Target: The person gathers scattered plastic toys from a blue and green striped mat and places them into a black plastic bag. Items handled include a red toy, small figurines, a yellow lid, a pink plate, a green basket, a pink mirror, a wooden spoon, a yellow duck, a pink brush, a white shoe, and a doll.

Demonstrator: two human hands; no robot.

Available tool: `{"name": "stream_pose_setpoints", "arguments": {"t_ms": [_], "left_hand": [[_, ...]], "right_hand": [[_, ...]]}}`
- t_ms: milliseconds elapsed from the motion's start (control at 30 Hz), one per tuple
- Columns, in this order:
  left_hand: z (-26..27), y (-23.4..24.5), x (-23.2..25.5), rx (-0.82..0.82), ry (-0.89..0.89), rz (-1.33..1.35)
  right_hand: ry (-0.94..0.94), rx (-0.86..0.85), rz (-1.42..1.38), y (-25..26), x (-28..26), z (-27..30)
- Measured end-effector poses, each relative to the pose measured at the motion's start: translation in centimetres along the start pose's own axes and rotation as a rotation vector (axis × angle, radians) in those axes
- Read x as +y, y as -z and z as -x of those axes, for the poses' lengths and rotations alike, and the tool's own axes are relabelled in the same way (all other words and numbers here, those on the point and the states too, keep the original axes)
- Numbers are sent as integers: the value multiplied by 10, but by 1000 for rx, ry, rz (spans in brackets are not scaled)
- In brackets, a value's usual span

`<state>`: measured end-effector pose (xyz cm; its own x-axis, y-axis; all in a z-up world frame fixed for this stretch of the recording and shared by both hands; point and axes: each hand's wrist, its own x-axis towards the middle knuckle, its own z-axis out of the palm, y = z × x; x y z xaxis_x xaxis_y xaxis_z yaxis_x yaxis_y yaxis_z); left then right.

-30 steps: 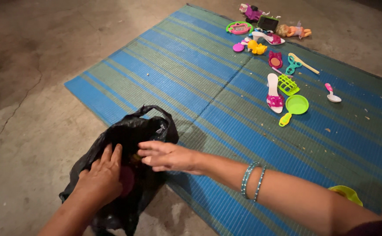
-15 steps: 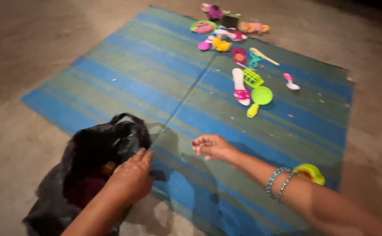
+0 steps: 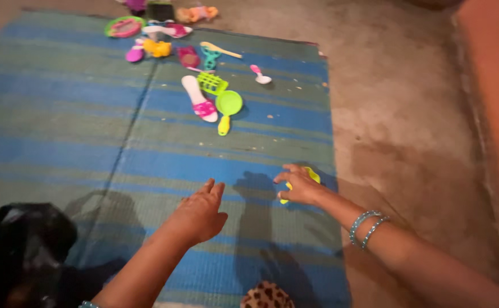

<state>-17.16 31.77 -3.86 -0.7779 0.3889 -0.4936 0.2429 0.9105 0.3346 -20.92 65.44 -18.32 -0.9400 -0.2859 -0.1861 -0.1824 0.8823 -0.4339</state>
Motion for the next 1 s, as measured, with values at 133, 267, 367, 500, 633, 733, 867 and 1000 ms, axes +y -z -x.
{"name": "stream_pose_setpoints", "arguments": {"t_ms": [133,267,367,500,633,733,867,1000], "left_hand": [[-5,-1,10,-28,-55,35],[-6,-4,-4,-58,-43,76],[-5,-9,-21,-43,-32,74],[2,-10,-41,-4,32,103],[17,-7,-60,26,55,85],[34,-4,-77,57,104,59],[69,-2,-110,186,164,145],[112,-2,-146,365,199,162]], "right_hand": [[-57,-195,183,-3,37,19],[15,-288,65,-28,56,26],[43,-325,126,-43,53,27],[-1,-291,155,-34,27,18],[131,-173,53,-23,-27,-5],[220,-73,-68,-18,-80,-30],[351,19,-282,-15,-161,-57],[437,-43,-453,-21,-233,-71]]}}
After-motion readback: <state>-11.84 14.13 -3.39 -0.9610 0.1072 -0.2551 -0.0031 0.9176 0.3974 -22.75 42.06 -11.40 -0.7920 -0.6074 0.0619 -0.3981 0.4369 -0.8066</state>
